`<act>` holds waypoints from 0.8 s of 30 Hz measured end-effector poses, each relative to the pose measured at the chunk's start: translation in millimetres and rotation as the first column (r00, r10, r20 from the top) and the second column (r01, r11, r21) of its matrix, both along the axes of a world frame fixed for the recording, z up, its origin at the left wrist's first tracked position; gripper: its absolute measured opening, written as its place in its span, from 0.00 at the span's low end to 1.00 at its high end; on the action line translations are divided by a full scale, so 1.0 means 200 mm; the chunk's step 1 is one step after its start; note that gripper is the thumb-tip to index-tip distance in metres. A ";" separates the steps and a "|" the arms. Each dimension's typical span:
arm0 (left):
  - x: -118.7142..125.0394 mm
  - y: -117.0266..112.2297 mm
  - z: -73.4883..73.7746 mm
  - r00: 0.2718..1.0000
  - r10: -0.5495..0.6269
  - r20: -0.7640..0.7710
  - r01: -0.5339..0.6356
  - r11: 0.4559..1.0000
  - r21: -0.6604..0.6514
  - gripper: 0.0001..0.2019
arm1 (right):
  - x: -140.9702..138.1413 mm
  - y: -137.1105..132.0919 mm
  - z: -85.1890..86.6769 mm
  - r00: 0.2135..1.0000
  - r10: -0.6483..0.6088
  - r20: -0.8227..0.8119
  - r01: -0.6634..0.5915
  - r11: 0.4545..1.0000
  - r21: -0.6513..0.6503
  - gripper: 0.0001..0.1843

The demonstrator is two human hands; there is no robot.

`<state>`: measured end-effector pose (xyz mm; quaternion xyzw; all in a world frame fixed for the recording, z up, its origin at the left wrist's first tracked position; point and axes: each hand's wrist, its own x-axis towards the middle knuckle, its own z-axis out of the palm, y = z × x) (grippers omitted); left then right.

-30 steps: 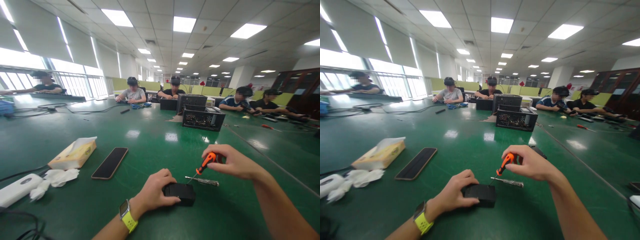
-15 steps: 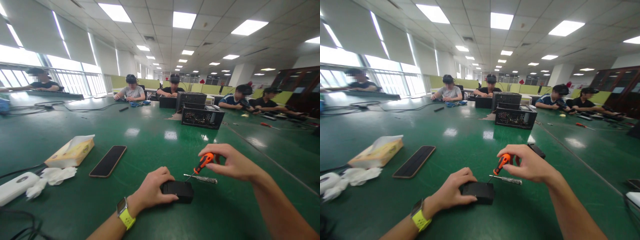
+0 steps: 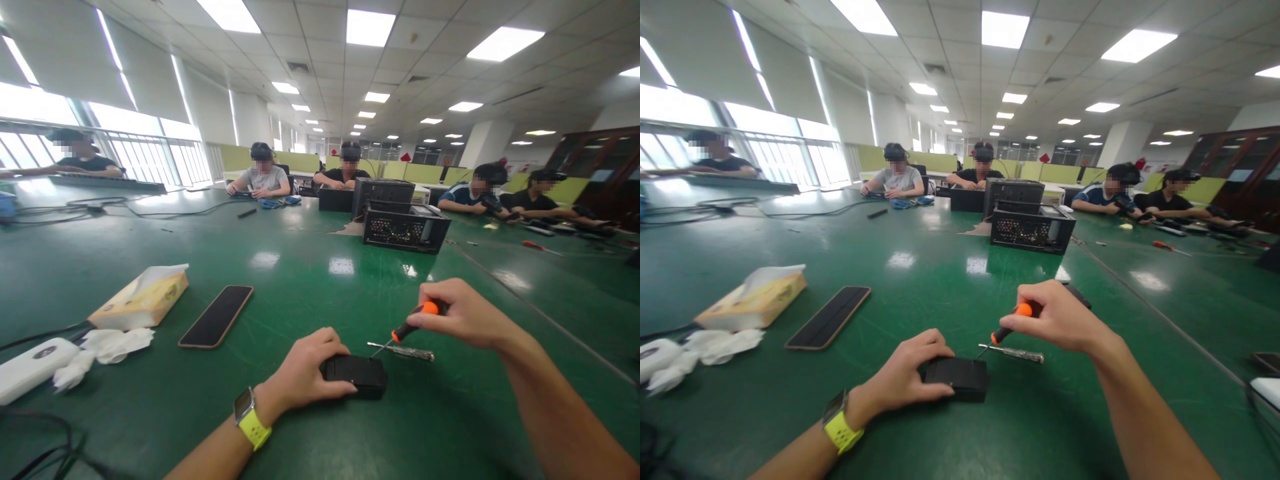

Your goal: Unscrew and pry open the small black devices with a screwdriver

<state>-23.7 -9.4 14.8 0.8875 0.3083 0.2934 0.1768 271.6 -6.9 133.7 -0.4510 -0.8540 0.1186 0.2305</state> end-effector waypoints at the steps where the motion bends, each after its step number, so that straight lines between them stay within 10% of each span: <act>1: 0.00 0.00 0.00 1.000 0.001 -0.001 -0.001 1.000 -0.003 0.20 | 0.00 0.01 0.00 0.999 -0.034 0.006 0.034 0.999 0.014 0.22; 24: -0.01 0.00 0.00 1.000 -0.012 -0.004 0.012 1.000 -0.009 0.22 | -0.14 -0.01 -0.06 0.935 0.210 -0.284 -0.193 0.977 0.088 0.07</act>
